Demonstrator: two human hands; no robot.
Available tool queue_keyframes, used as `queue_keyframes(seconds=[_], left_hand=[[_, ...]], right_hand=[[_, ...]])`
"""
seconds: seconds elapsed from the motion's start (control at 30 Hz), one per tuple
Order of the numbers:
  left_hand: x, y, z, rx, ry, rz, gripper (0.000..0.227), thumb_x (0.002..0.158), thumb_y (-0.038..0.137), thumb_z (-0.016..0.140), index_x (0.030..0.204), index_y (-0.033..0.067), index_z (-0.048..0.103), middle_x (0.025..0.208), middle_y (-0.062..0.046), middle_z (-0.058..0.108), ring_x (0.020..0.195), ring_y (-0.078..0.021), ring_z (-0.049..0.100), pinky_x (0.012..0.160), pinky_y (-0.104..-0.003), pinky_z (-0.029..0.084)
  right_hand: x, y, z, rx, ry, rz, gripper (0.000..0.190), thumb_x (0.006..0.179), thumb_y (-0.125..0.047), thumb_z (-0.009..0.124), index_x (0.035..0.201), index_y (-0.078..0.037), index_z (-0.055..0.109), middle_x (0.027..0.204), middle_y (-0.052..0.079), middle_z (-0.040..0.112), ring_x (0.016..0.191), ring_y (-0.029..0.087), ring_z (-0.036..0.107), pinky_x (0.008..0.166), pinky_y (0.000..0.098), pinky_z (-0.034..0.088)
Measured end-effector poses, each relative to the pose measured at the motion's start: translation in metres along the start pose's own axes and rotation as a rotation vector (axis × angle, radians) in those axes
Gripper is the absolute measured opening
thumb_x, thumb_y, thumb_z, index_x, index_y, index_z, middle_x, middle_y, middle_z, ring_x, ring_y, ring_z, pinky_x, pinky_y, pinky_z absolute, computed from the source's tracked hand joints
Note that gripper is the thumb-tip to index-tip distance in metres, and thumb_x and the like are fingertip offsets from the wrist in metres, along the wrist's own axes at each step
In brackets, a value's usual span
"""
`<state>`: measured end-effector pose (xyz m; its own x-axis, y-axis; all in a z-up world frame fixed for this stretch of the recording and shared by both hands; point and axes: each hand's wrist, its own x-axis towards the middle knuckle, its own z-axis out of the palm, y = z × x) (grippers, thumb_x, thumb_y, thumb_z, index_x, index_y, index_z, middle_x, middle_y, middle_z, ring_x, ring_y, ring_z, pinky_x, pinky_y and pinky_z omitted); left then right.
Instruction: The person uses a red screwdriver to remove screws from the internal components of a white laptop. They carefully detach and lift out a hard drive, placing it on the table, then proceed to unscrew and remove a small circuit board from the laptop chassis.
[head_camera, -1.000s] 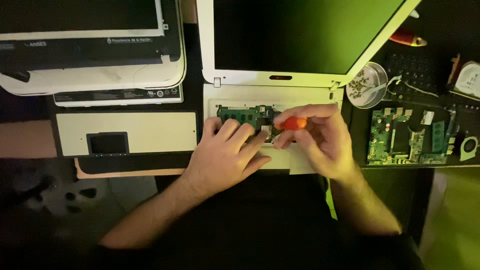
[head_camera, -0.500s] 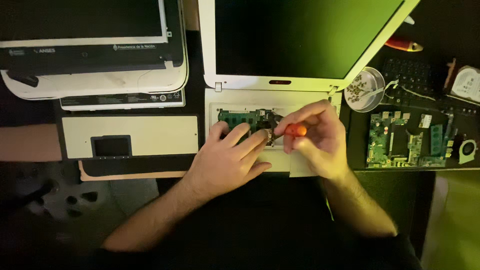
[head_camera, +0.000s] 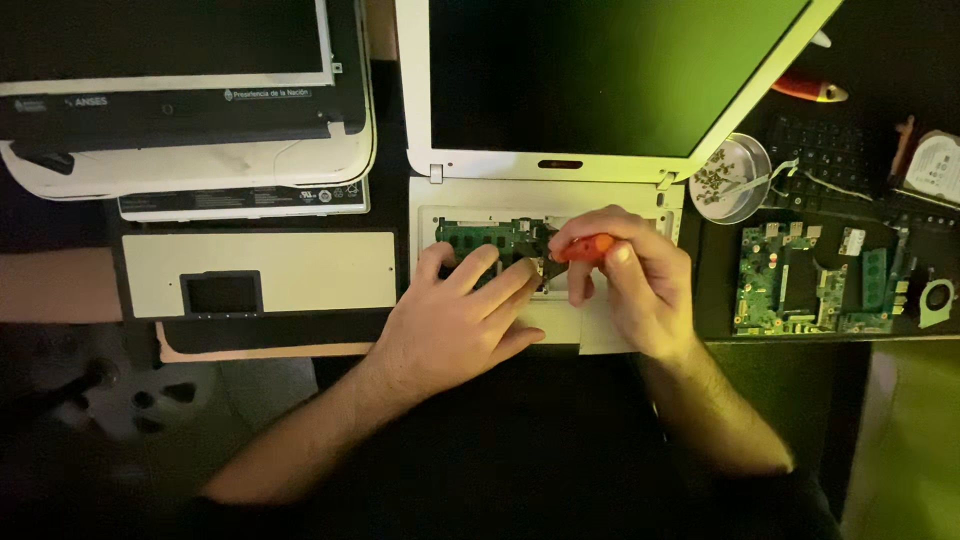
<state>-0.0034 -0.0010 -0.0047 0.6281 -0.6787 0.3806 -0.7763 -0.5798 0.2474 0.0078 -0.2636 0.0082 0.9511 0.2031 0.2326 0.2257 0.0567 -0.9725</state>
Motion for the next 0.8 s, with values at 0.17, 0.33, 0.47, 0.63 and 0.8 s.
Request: queue_keyframes(seconds=[0.17,0.33,0.47,0.63,0.8], left_hand=[[0.0,0.001,0.001,-0.012,-0.004,-0.006,0.048,0.112,0.055,0.084,0.134,0.0131,0.084,0.147,-0.001,0.075,0.137,-0.0312,0.067,0.103,-0.052,0.046],[0.001,-0.001,-0.001,0.0,0.009,0.005,0.048,0.112,0.057,0.084,0.133,0.0138,0.084,0.147,0.001,0.075,0.134,-0.0298,0.068,0.101,-0.05,0.046],[0.002,-0.001,-0.001,-0.001,-0.009,0.004,0.048,0.11,0.057,0.086,0.133,0.0138,0.085,0.145,0.001,0.075,0.133,-0.0295,0.068,0.1,-0.05,0.046],[0.001,-0.001,0.002,-0.008,0.012,0.0,0.048,0.11,0.058,0.086,0.132,0.0144,0.085,0.146,0.002,0.075,0.133,-0.0291,0.067,0.101,-0.051,0.045],[0.0,0.0,0.003,-0.021,-0.002,-0.018,0.046,0.111,0.055,0.085,0.134,0.0153,0.084,0.146,0.001,0.075,0.133,-0.0294,0.067,0.102,-0.051,0.045]], right_hand=[[-0.009,0.014,-0.002,0.001,0.01,0.003,0.05,0.126,-0.037,0.057,0.144,0.009,0.064,0.11,0.031,0.083,0.067,0.024,0.079,0.064,0.0362,0.066],[-0.003,0.003,0.0,-0.092,-0.027,-0.013,0.047,0.131,-0.029,0.046,0.137,0.01,0.07,0.111,0.029,0.084,0.064,0.024,0.08,0.063,0.0368,0.066],[-0.01,0.013,-0.002,-0.021,0.023,0.025,0.046,0.127,-0.03,0.054,0.143,0.012,0.067,0.111,0.029,0.083,0.069,0.022,0.077,0.067,0.0358,0.065],[-0.008,0.009,0.0,-0.095,0.046,0.032,0.046,0.128,-0.035,0.059,0.136,0.01,0.069,0.112,0.028,0.085,0.072,0.021,0.077,0.07,0.0348,0.063],[-0.013,0.007,-0.003,-0.102,0.094,0.039,0.053,0.133,-0.037,0.039,0.143,0.01,0.062,0.112,0.03,0.086,0.072,0.023,0.079,0.07,0.0349,0.064]])
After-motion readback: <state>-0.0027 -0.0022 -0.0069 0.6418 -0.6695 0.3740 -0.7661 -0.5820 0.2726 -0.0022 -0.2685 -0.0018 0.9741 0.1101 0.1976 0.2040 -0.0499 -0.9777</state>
